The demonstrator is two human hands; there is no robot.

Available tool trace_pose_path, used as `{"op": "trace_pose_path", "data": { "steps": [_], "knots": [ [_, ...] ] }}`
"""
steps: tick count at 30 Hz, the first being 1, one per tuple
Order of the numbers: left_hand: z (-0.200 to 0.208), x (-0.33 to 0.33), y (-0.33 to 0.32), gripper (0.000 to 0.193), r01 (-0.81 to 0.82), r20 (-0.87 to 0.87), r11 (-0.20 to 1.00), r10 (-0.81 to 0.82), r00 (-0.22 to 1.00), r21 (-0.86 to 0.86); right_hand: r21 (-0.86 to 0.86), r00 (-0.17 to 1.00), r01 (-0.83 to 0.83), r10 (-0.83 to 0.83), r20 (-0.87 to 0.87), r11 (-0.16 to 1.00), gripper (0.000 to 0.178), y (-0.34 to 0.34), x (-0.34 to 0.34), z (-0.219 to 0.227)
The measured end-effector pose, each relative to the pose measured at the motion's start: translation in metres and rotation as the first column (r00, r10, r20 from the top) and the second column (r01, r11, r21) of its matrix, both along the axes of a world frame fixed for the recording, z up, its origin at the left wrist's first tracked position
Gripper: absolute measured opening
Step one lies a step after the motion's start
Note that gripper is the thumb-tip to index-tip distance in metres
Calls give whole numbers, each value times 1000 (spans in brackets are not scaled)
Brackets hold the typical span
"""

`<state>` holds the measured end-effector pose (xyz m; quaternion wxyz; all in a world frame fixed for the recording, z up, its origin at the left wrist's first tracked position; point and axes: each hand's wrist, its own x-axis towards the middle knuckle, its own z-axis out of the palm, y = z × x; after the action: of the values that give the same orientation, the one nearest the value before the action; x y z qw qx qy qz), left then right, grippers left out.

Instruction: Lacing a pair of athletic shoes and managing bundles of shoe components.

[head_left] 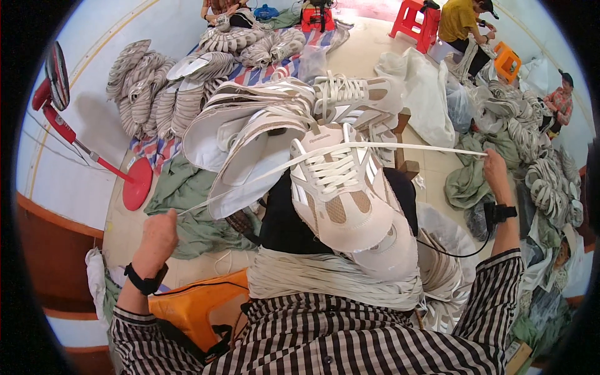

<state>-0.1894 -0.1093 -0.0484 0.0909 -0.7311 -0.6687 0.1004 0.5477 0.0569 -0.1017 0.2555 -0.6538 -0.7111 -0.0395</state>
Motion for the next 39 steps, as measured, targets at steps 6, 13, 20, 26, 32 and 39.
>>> {"op": "trace_pose_path", "data": {
  "steps": [6,13,20,26,32,39],
  "knots": [
    [-16,-80,-17,8,-136,22,989,135,991,52,-65,977,195,-200,-81,979,19,-19,40,-22],
    [-26,-129,-20,12,-204,95,972,194,976,113,-33,925,130,-133,-357,991,19,-34,2,1],
    [-14,-95,0,9,-360,473,931,287,833,69,92,496,-500,371,-785,861,18,-23,-174,60],
    [39,77,-7,6,198,522,906,-382,763,374,99,347,-651,411,-843,753,9,-3,-280,66],
    [42,156,33,7,89,700,824,-527,483,559,31,473,-659,446,-760,752,10,5,-290,52],
    [6,212,104,9,-122,853,846,-501,149,518,-8,491,-632,391,-778,775,10,-3,-291,54]
  ]
}}
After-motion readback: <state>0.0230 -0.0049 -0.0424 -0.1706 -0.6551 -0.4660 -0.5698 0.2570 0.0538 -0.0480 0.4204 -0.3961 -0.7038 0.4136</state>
